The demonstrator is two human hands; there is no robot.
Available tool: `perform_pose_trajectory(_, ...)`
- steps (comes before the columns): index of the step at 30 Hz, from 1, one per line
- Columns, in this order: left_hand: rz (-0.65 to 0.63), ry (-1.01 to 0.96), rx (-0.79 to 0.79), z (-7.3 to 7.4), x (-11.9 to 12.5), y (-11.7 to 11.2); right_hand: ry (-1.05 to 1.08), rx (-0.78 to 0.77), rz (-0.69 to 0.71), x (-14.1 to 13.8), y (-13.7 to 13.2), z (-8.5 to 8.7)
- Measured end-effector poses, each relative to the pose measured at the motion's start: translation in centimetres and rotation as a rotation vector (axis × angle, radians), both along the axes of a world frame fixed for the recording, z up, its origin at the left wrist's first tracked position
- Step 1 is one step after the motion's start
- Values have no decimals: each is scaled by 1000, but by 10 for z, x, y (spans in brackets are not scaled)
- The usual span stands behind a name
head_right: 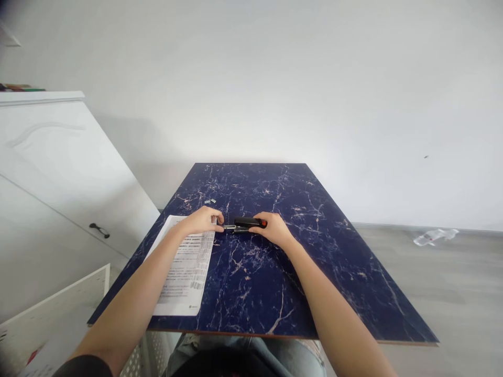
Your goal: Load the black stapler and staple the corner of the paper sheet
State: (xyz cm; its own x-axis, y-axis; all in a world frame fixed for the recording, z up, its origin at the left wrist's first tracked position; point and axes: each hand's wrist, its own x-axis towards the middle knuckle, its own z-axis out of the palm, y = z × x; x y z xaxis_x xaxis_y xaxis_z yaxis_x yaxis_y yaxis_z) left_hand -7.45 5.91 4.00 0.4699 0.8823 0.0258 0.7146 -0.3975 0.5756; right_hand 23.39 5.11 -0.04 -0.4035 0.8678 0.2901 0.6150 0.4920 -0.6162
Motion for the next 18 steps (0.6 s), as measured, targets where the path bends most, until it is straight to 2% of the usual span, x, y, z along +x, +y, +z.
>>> perform_pose_trajectory(2, 221, -20, 122, -3, -6, 6, 1, -6, 0, 0, 0, 0)
perform_pose_trajectory(4, 540, 3, 295, -9, -16, 13, -3, -5, 3, -1, -1, 1)
perform_pose_trajectory(5, 651, 39, 362, -13, -21, 16, -6, -1, 4, -1, -1, 1)
perform_pose_trajectory(6, 708, 80, 403, -17, -26, 19, -9, 6, 4, -1, -1, 2)
perform_pose_trajectory(8, 710, 138, 457, -27, -35, 25, -15, 19, 2, -1, -1, 2)
perform_pose_trajectory(11, 629, 205, 468, -40, -39, 33, -36, 25, 9, 0, -1, 3)
perform_pose_trajectory(14, 554, 248, 392, -50, -37, 38, -56, 36, 10, 1, -1, 3)
perform_pose_trajectory(18, 486, 263, 313, -55, -33, 39, -60, 51, -42, 5, 0, 1)
